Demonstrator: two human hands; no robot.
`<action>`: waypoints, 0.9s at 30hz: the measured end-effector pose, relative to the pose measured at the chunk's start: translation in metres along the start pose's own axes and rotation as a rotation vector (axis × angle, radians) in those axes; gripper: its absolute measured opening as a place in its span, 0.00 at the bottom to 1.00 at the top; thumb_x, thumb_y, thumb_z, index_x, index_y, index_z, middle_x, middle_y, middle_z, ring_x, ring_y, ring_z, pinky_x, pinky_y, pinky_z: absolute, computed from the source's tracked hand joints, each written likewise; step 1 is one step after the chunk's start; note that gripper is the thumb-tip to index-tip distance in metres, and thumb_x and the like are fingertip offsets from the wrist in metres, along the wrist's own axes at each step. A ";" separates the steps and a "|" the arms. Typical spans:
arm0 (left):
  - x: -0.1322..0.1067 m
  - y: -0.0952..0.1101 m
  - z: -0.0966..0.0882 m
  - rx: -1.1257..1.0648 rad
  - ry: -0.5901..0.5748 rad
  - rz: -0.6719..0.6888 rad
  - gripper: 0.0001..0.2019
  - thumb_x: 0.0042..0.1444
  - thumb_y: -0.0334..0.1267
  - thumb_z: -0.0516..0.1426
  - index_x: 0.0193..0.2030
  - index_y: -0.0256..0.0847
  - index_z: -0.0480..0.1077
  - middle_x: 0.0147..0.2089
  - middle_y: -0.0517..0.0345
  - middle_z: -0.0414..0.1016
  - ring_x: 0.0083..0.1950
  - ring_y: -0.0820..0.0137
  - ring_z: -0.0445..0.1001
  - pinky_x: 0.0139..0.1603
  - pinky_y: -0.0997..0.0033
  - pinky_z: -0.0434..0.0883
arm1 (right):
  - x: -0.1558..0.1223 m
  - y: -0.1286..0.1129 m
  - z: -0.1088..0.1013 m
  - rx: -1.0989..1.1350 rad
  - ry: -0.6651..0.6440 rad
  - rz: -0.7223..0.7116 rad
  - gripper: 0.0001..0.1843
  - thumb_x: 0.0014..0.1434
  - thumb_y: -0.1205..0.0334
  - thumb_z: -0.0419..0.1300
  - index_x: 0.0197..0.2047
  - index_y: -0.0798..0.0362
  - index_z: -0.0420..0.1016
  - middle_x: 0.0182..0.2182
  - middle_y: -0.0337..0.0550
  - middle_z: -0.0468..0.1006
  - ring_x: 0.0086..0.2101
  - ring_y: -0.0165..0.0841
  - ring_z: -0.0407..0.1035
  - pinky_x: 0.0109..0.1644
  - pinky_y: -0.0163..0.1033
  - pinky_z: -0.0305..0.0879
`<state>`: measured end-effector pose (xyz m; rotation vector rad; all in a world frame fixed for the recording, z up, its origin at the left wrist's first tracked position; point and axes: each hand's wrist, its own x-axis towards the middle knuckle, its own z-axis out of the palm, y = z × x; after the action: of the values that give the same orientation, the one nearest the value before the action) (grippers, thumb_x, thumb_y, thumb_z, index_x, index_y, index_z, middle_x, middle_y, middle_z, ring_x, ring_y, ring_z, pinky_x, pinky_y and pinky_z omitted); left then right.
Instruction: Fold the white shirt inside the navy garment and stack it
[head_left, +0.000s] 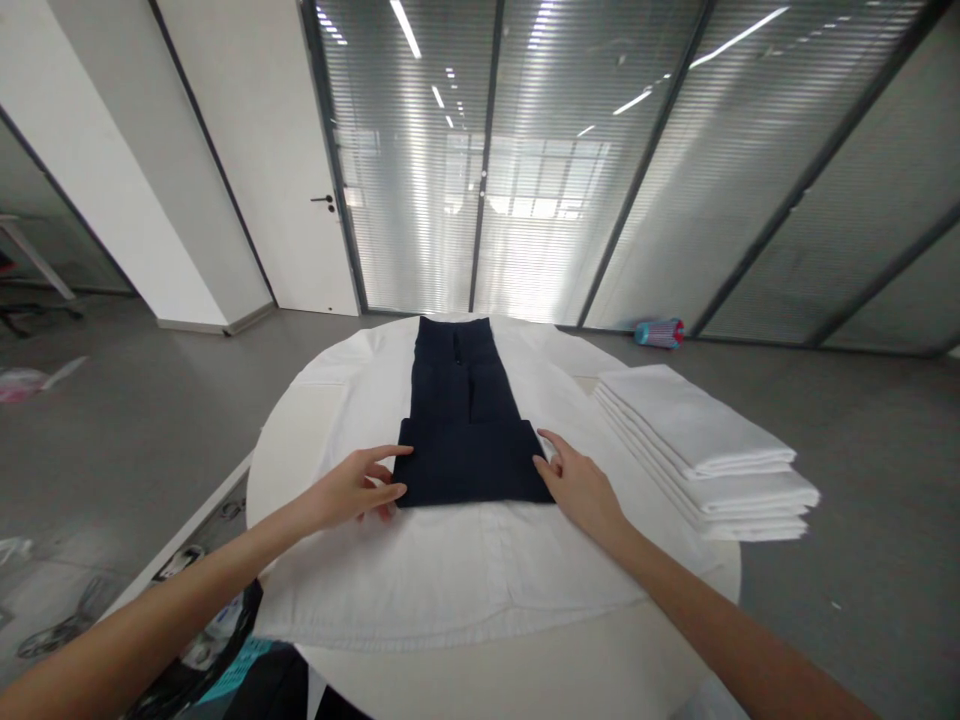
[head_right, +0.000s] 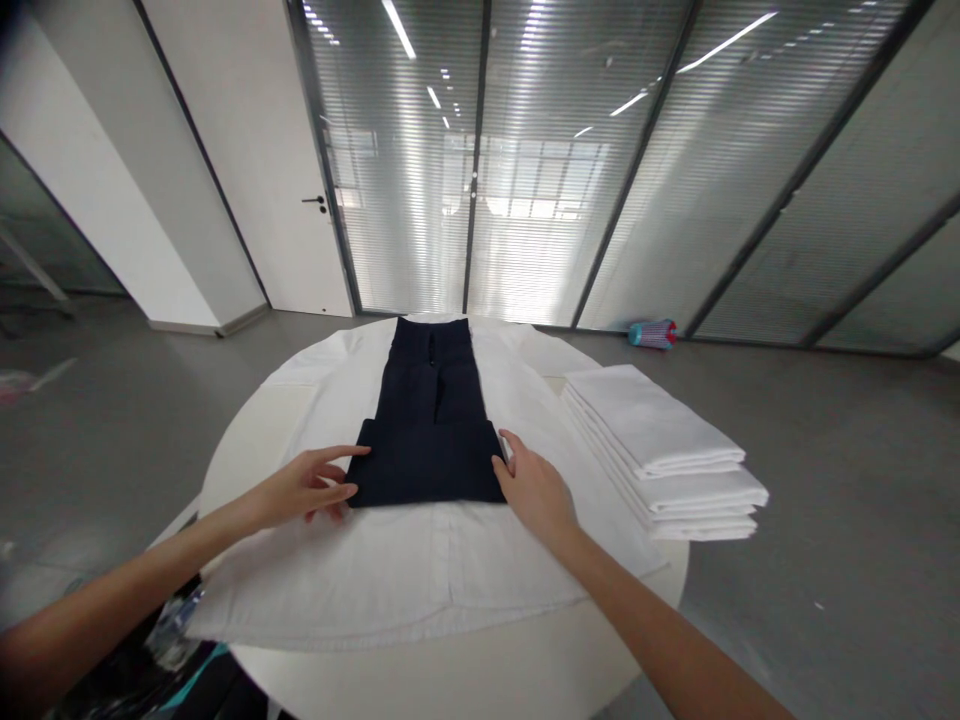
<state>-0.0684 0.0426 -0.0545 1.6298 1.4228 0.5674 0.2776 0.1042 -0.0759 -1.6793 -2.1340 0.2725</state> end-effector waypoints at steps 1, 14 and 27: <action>-0.001 0.006 -0.003 0.102 0.079 0.044 0.30 0.59 0.51 0.58 0.66 0.43 0.64 0.43 0.51 0.78 0.34 0.63 0.81 0.23 0.73 0.68 | 0.000 -0.004 -0.004 -0.060 0.064 -0.046 0.24 0.67 0.56 0.52 0.62 0.54 0.69 0.31 0.46 0.79 0.34 0.41 0.72 0.38 0.42 0.63; 0.079 0.009 0.036 0.821 0.040 0.499 0.33 0.68 0.56 0.47 0.75 0.46 0.49 0.76 0.50 0.47 0.76 0.54 0.44 0.73 0.43 0.46 | 0.032 -0.037 0.024 -0.174 -0.202 -0.496 0.40 0.69 0.36 0.39 0.73 0.54 0.54 0.71 0.52 0.52 0.69 0.47 0.45 0.71 0.57 0.45; 0.072 0.007 0.035 0.776 0.013 0.492 0.33 0.68 0.56 0.46 0.76 0.49 0.44 0.77 0.50 0.43 0.76 0.54 0.42 0.73 0.41 0.44 | 0.035 -0.015 0.029 -0.108 -0.264 -0.460 0.38 0.68 0.38 0.43 0.74 0.48 0.50 0.72 0.49 0.48 0.70 0.46 0.42 0.71 0.59 0.43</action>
<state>-0.0195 0.1009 -0.0810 2.6347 1.3251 0.2922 0.2455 0.1365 -0.0890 -1.2045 -2.6990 0.2535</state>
